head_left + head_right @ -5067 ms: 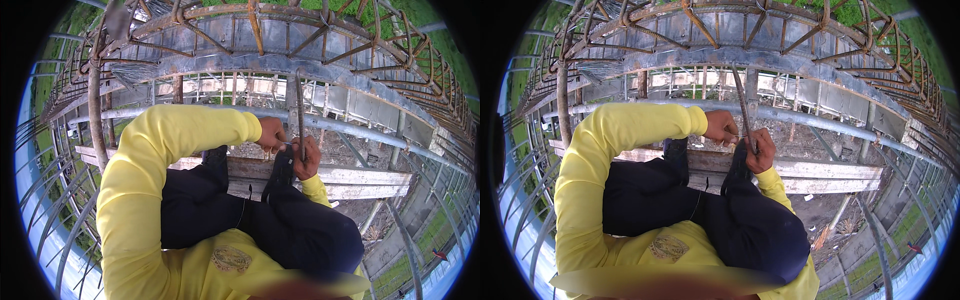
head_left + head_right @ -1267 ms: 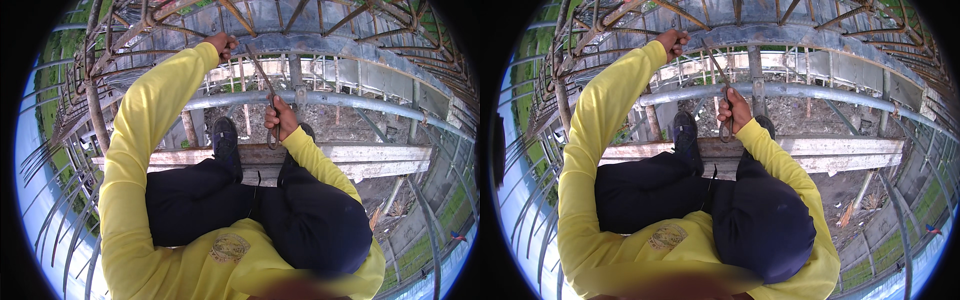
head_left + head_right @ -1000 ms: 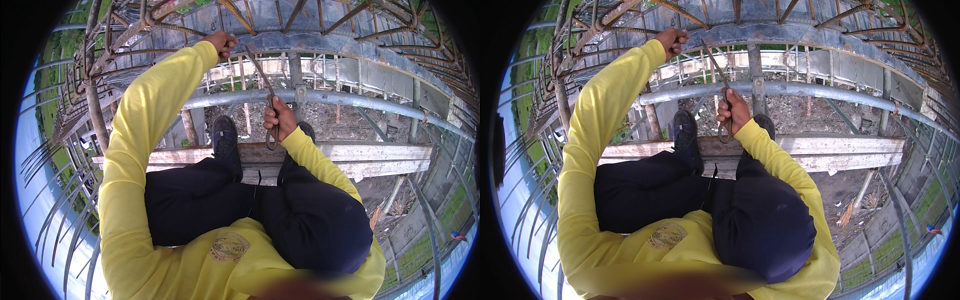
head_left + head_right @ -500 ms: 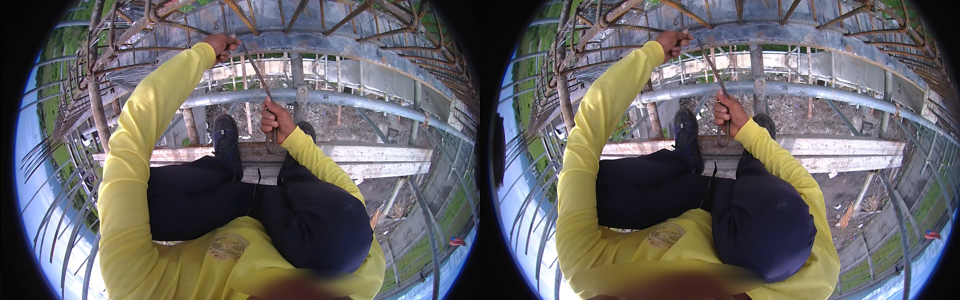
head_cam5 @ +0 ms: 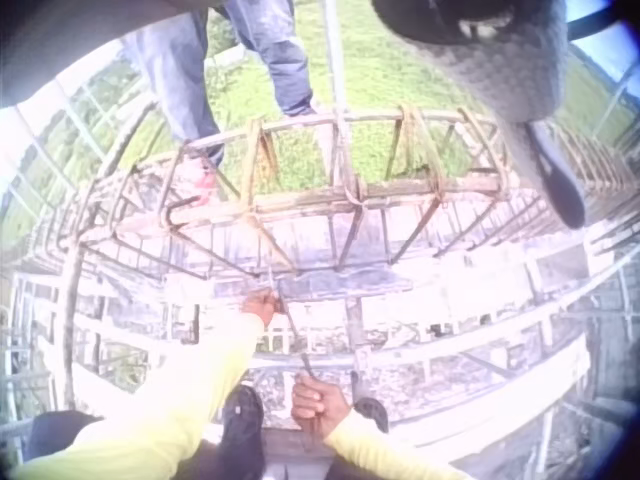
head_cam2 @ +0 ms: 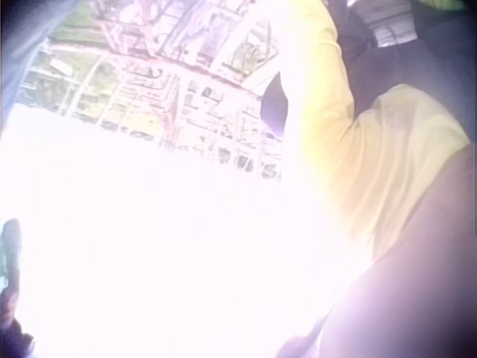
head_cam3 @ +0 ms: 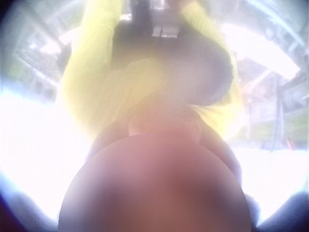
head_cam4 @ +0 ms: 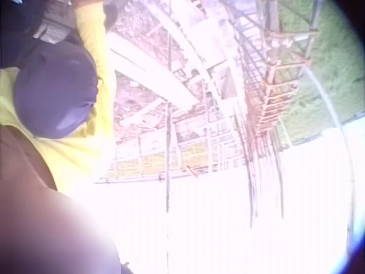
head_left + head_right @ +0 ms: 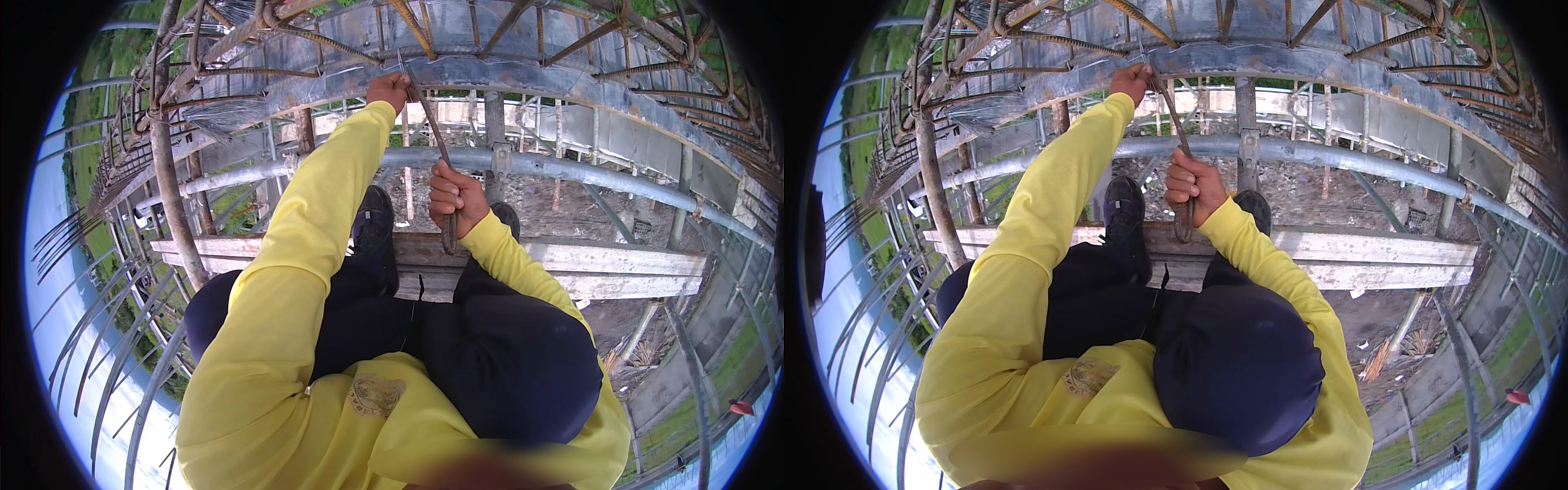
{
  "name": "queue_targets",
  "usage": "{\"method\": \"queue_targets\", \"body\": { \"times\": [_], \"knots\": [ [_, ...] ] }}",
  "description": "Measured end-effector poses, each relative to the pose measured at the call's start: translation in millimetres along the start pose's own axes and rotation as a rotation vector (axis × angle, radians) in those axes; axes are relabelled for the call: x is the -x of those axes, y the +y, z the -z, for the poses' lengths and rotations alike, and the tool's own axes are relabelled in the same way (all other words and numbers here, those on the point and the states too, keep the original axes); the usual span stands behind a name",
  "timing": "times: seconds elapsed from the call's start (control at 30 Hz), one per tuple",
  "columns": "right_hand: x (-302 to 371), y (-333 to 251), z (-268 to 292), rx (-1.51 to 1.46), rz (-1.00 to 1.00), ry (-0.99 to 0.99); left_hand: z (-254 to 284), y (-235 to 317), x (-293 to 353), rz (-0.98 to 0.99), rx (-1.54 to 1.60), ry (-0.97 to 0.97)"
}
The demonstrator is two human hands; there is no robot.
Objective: The person stands on a wooden plank of a metal scaffolding structure and uses pliers to tighten wire ties at multiple joints of the scaffolding frame. The person repeatedly reaches for wire ties, wraps them around intersecting metal bars, and twists them with pliers to secure the structure.
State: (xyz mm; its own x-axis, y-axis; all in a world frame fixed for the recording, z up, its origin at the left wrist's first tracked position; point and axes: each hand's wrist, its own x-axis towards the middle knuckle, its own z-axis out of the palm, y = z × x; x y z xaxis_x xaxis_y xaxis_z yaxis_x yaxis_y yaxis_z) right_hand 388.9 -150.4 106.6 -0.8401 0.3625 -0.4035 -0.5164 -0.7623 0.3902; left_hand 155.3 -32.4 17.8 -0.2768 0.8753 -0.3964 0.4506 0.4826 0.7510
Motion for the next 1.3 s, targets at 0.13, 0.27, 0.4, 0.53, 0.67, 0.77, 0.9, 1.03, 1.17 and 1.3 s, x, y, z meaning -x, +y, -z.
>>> {"method": "queue_targets", "body": {
  "times": [0.13, 0.27, 0.4, 0.53, 0.67, 0.77, 0.9, 1.03, 1.17, 1.3],
  "knots": [
    [-7, 19, 1, 0.471, 0.289, 0.212, -19, -11, -7, -0.005, 0.281, 0.043],
    [-25, 36, 16, 0.875, 0.531, 0.215, -19, 6, 1, 0.193, 0.733, -0.099],
    [-28, 20, 31, 2.016, 0.76, 0.517, -18, 27, 21, 0.331, 0.988, -0.089],
    [-14, 10, 35, 2.469, 0.644, 0.431, -3, 36, 33, 0.434, 1.138, -0.115],
    [-9, 18, 21, 2.74, 0.5, 0.447, -3, 46, 22, 0.473, 0.928, -0.07],
    [-4, 8, 1, 2.242, 0.337, 0.255, -16, 52, 13, 0.463, 0.693, 0.105],
    [0, -10, -21, 1.827, -0.065, 0.186, -24, 48, 13, 0.384, 0.499, 0.183],
    [-7, -6, -22, 2.55, 0.089, 0.414, -18, 42, 16, 0.373, 0.89, 0.02],
    [-9, -27, -3, 1.693, -0.095, 0.004, -18, 43, 12, 0.402, 1.001, 0.071],
    [-9, -23, 23, 0.529, -0.29, -0.075, -21, 41, 9, 0.392, 0.722, 0.12]
  ]
}}
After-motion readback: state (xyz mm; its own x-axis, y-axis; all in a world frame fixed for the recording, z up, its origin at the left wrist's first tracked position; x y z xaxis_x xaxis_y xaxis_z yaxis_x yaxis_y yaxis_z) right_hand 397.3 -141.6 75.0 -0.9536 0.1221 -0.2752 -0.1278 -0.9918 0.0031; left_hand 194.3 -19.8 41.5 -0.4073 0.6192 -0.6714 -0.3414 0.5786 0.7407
